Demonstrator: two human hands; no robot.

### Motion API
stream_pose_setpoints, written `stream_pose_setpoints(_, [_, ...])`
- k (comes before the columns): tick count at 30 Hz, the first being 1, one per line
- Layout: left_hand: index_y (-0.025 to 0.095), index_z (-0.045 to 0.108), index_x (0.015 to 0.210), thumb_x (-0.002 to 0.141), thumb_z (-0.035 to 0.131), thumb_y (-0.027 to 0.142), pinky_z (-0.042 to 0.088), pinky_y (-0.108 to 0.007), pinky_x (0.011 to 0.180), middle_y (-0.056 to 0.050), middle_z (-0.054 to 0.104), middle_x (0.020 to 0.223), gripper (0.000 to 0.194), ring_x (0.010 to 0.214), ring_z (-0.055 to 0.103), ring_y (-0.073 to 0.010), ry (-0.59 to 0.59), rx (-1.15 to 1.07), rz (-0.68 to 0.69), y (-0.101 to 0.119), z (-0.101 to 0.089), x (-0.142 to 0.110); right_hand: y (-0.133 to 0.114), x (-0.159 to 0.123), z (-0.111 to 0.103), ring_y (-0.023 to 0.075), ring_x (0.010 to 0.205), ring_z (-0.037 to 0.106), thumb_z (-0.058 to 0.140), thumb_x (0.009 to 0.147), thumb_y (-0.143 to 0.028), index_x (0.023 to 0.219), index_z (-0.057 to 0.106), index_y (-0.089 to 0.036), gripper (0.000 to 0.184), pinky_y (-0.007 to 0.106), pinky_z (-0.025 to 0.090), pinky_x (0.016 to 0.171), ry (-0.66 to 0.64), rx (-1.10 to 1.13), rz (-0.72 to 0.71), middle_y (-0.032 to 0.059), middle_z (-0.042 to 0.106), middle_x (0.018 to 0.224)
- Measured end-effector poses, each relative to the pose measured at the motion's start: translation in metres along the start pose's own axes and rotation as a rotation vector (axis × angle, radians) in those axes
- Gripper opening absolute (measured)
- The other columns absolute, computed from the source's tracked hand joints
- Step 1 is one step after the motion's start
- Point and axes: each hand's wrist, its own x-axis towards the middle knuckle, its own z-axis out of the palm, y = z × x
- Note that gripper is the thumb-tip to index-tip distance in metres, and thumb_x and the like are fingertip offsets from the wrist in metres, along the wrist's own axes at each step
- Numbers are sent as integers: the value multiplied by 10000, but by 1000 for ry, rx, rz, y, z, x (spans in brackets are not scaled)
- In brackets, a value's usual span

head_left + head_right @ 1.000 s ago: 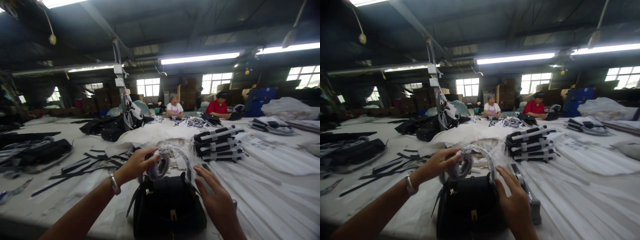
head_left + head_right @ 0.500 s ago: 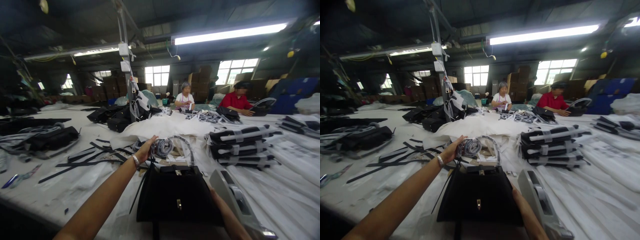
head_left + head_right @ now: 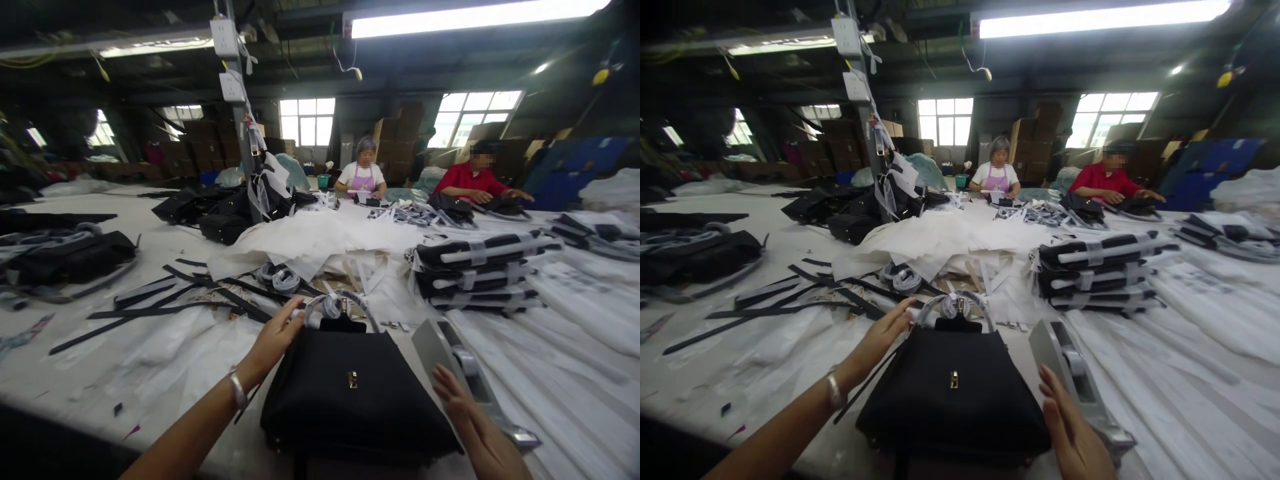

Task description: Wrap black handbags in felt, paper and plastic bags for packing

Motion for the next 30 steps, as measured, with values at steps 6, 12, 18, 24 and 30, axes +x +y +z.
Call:
stream_pose_setpoints(6, [298,324,1526,696,803,588,241,-540,1199,-92,353,1583,1001,1461,306,-329,-342,865,630,7,3,-81,-60,-13,1,377,1444,322,762,753,-464,1560,266,-314,960,543,321,1179,-236,-537,-785,37,299,1601])
stream_pose_setpoints(12, [257,299,1529,716,857,229,390,-532,1135,-106,354,1578,986,1445,343,-312,-340,1217,722,-26,20,-76,-63,13,34,342,1443,338,684,724,-155,1574,203,-264,983,553,377,1142,-367,-738,-852,51,291,1603])
stream_pose_setpoints(18, [218,512,1402,1030,398,143,522,-379,1036,-31,629,1360,396,1264,585,-203,-250,1254,1037,-79,21,-76,-17,-1,63,322,1270,572,466,802,10,1504,392,-260,757,487,536,970,-200,-916,-1062,11,511,1475])
stream_pose_setpoints(24, [315,451,1448,1044,359,171,532,-399,1017,-5,566,1430,439,1295,557,-225,-220,1323,1072,-92,20,-89,0,-11,65,278,1220,612,414,861,-66,1481,439,-263,651,414,519,949,-73,-903,-1185,10,555,1443])
stream_pose_setpoints(30, [391,507,1396,1044,385,256,572,-352,935,33,645,1339,396,1178,650,-213,-203,1415,1195,-87,24,-95,20,-7,61,243,1135,654,481,960,-325,1445,490,-286,487,367,497,949,-58,-805,-1290,17,666,1317])
